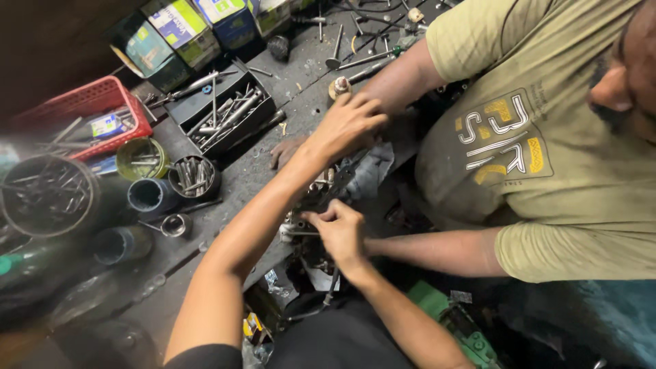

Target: The person uses a T-wrench to tighten bolts on a disassembled engine cylinder head while another person holds the assembly steady. The person then removes the wrench and handles several small metal pins, placing them into a container on the cluttered workbench.

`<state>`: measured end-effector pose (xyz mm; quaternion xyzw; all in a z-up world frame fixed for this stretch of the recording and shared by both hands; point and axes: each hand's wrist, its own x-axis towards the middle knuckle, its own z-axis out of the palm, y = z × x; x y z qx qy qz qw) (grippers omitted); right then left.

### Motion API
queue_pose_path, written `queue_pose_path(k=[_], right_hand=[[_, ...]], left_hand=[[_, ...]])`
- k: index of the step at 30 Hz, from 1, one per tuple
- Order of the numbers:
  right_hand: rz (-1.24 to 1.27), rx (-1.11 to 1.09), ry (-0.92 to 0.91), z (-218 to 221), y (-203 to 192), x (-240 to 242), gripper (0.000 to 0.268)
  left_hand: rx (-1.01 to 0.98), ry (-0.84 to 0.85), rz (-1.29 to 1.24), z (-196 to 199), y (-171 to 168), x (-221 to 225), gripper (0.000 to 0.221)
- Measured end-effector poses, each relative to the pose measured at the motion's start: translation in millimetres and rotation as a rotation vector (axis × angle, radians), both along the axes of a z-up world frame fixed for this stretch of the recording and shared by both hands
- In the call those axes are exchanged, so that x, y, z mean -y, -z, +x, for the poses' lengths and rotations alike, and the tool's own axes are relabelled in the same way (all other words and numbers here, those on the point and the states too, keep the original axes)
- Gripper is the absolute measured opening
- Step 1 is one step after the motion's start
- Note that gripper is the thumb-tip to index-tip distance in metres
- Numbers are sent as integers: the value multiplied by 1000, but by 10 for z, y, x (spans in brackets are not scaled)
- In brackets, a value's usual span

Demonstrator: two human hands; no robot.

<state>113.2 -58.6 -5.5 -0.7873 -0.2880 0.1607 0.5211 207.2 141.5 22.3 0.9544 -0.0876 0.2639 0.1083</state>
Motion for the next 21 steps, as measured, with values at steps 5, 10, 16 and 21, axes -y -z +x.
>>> queue_pose_path(k=[5,10,16,21], right_hand=[[72,625,-117,955,-446,85,25],[54,1071,-634,1847,-524,-162,34],[6,1180,-809,2141,-291,-284,26],[-64,1072,-496,1576,-311,116,31]], left_hand=[[-277,-509,-286,-1393,-166,491,28],[-10,-682,-530,-1978,-75,1307,50],[86,-842,-414,-1923,144,1388,58],[90,-848,-328,-1815,190,887,41]])
